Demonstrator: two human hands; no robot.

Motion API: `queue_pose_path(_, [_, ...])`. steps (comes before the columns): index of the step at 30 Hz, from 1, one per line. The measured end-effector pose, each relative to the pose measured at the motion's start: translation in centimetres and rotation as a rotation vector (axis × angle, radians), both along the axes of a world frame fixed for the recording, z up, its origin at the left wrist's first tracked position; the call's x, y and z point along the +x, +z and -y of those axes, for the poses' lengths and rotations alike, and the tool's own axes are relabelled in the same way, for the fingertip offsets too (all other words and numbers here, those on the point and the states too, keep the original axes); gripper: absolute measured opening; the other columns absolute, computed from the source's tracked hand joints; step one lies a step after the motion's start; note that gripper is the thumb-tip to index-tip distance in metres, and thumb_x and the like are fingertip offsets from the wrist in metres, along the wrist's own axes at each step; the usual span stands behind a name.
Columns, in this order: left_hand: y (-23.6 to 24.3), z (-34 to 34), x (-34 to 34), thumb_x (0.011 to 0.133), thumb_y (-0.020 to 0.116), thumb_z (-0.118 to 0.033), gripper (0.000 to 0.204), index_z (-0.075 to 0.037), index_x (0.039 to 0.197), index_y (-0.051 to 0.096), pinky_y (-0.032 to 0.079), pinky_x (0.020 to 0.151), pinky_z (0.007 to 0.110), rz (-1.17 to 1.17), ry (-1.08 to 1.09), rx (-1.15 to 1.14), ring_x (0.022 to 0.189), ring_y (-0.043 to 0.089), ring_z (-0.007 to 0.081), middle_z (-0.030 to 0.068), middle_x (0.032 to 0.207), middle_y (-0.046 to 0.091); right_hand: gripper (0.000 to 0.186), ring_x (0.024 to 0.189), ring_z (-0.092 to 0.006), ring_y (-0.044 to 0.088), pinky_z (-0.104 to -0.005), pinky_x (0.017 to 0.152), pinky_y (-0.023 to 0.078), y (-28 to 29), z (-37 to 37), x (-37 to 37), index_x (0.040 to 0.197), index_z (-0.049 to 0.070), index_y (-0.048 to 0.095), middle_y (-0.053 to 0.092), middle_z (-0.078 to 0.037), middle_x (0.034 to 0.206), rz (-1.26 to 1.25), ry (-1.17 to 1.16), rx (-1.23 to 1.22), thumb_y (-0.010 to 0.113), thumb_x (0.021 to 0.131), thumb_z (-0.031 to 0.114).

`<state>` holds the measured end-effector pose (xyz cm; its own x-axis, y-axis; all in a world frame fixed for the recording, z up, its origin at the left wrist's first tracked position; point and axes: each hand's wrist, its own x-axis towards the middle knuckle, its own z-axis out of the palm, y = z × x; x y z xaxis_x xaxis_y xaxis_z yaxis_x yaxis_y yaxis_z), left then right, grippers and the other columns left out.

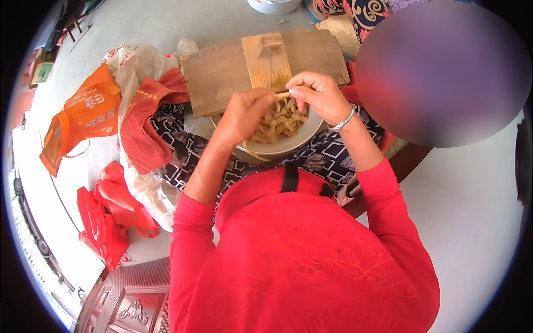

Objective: The person shapes pieces of dough by rolling them across a wooden board and placing the finished pieces into a bowl.

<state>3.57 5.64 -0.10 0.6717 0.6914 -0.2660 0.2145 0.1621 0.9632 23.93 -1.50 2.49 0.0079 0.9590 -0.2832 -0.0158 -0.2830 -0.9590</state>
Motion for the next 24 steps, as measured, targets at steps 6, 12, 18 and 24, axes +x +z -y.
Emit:
queue_pose_path(6, [-1.7, -3.9, -0.7, 0.094, 0.059, -0.016, 0.016, -0.003, 0.100, 0.066, 0.031, 0.049, 0.018, 0.040, 0.122, -0.083, 0.055, 0.041, 0.0018, -0.0048, 0.069, 0.055, 0.010, 0.061, -0.0064, 0.052, -0.0230, 0.056, 0.043, -1.4, -2.1, -0.3, 0.088, -0.001, 0.064, 0.056, 0.001, 0.066, 0.159, -0.198, 0.129, 0.060, 0.089, 0.007])
queue_pose_path(12, [-3.0, -4.8, 0.7, 0.092, 0.060, -0.016, 0.015, -0.002, 0.090, 0.063, 0.035, 0.049, 0.023, -0.063, 0.189, 0.118, 0.054, 0.045, 0.0054, -0.0041, 0.067, 0.055, 0.007, 0.064, -0.0150, 0.056, -0.0294, 0.061, 0.045, -3.1, -2.9, -0.8, 0.086, 0.002, 0.065, 0.060, -0.006, 0.070, 0.466, -0.196, 0.232, 0.065, 0.085, 0.008])
queue_pose_path(18, [-1.6, -4.5, 0.3, 0.086, 0.059, -0.013, 0.016, 0.001, 0.093, 0.062, 0.049, 0.069, 0.039, -0.475, 0.213, 0.555, 0.075, 0.065, 0.0309, 0.0207, 0.080, 0.065, 0.004, 0.074, -0.0306, 0.059, -0.0371, 0.066, 0.047, -2.9, -2.0, -1.1, 0.083, 0.004, 0.064, 0.062, -0.012, 0.080, 0.781, -0.101, 0.409, 0.064, 0.081, 0.008])
queue_pose_path(24, [-1.0, 0.6, -0.4, 0.093, 0.056, -0.009, 0.010, 0.001, 0.093, 0.058, 0.041, 0.059, 0.023, -0.046, 0.176, 0.059, 0.066, 0.050, 0.0076, -0.0015, 0.075, 0.057, 0.011, 0.074, -0.0337, 0.059, -0.0406, 0.065, 0.047, -0.4, -1.1, -5.1, 0.082, 0.006, 0.062, 0.062, -0.011, 0.077, 0.931, -0.240, 0.671, 0.065, 0.084, 0.017])
